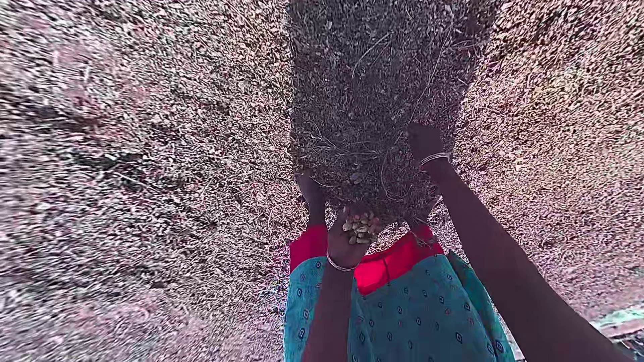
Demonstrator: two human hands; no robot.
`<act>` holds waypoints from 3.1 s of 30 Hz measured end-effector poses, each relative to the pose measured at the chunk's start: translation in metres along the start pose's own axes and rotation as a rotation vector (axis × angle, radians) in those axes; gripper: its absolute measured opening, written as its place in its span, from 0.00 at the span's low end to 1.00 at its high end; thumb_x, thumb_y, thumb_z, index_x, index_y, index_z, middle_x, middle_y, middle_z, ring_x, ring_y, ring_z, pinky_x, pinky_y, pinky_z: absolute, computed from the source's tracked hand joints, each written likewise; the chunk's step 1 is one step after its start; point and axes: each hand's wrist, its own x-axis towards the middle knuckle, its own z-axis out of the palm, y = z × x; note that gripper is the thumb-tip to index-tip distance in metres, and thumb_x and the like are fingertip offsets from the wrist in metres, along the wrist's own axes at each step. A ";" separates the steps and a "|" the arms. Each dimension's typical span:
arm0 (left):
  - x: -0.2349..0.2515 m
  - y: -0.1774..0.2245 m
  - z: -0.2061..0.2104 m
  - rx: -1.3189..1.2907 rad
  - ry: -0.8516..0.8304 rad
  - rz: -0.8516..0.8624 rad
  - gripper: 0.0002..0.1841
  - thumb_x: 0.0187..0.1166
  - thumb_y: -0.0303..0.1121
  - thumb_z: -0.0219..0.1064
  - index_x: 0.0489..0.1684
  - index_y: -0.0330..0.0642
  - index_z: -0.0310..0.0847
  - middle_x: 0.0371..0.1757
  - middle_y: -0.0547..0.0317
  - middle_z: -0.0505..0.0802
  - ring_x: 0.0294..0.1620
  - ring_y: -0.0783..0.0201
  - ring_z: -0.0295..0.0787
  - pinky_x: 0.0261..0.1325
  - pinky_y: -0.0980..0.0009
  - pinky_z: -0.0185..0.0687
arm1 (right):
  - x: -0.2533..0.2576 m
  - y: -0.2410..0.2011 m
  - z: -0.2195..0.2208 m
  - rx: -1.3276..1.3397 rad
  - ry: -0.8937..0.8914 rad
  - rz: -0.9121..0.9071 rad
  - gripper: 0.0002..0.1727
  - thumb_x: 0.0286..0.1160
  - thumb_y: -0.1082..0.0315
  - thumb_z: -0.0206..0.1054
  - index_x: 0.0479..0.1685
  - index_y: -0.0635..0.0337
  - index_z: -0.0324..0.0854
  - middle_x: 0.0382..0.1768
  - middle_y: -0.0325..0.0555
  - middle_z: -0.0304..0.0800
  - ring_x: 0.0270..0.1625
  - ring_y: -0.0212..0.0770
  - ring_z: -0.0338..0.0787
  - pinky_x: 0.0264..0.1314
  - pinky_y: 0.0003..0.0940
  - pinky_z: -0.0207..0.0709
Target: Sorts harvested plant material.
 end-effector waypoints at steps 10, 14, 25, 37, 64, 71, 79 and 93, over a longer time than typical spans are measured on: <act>-0.004 0.000 -0.002 -0.036 -0.052 0.019 0.16 0.82 0.45 0.63 0.30 0.49 0.94 0.35 0.64 0.95 0.39 0.67 0.94 0.51 0.68 0.90 | -0.104 -0.032 0.118 -0.297 -0.928 0.042 0.24 0.88 0.65 0.60 0.75 0.73 0.75 0.76 0.71 0.76 0.80 0.68 0.75 0.79 0.68 0.66; -0.004 0.002 0.000 -0.041 -0.064 0.026 0.17 0.84 0.44 0.61 0.30 0.48 0.94 0.35 0.65 0.95 0.41 0.67 0.94 0.53 0.68 0.91 | -0.080 -0.026 0.089 -0.274 -0.919 -0.163 0.20 0.88 0.68 0.59 0.71 0.71 0.79 0.71 0.71 0.81 0.76 0.68 0.79 0.78 0.67 0.66; -0.002 -0.003 -0.002 -0.015 -0.051 -0.011 0.18 0.84 0.46 0.61 0.31 0.51 0.94 0.37 0.66 0.95 0.44 0.67 0.94 0.54 0.68 0.90 | 0.150 -0.053 -0.105 -0.226 0.178 0.027 0.27 0.76 0.77 0.63 0.78 0.71 0.74 0.82 0.75 0.68 0.86 0.71 0.67 0.85 0.62 0.64; 0.004 0.002 0.006 -0.033 -0.034 -0.002 0.16 0.81 0.45 0.64 0.28 0.49 0.93 0.35 0.64 0.95 0.42 0.66 0.94 0.53 0.68 0.91 | 0.044 -0.022 -0.022 -0.043 -0.156 -0.136 0.16 0.80 0.79 0.60 0.58 0.65 0.90 0.63 0.66 0.89 0.70 0.64 0.86 0.77 0.63 0.71; 0.003 -0.002 -0.001 -0.050 -0.016 -0.051 0.15 0.80 0.44 0.66 0.28 0.48 0.93 0.36 0.63 0.95 0.43 0.64 0.95 0.55 0.65 0.90 | 0.045 -0.030 0.039 0.103 -0.094 -0.181 0.19 0.89 0.75 0.51 0.67 0.64 0.85 0.64 0.59 0.90 0.69 0.57 0.88 0.77 0.56 0.73; 0.002 -0.001 0.000 -0.028 -0.027 -0.050 0.16 0.81 0.45 0.64 0.30 0.47 0.94 0.37 0.61 0.96 0.43 0.64 0.95 0.54 0.66 0.90 | 0.062 -0.056 0.090 -0.125 -0.248 -0.283 0.22 0.83 0.71 0.63 0.75 0.66 0.77 0.72 0.68 0.81 0.75 0.68 0.82 0.76 0.66 0.74; 0.000 -0.002 -0.003 -0.047 -0.062 -0.037 0.16 0.81 0.45 0.65 0.31 0.48 0.94 0.38 0.62 0.96 0.45 0.65 0.94 0.56 0.66 0.90 | 0.039 -0.027 0.075 0.013 -0.250 -0.139 0.16 0.85 0.73 0.58 0.65 0.71 0.80 0.62 0.68 0.87 0.67 0.65 0.87 0.73 0.62 0.75; -0.002 -0.001 -0.004 -0.065 -0.056 -0.051 0.16 0.82 0.44 0.64 0.30 0.47 0.93 0.37 0.62 0.96 0.43 0.65 0.95 0.54 0.65 0.91 | 0.042 -0.039 0.077 -0.162 -0.208 -0.114 0.17 0.81 0.71 0.64 0.64 0.68 0.81 0.70 0.70 0.79 0.69 0.69 0.84 0.68 0.66 0.78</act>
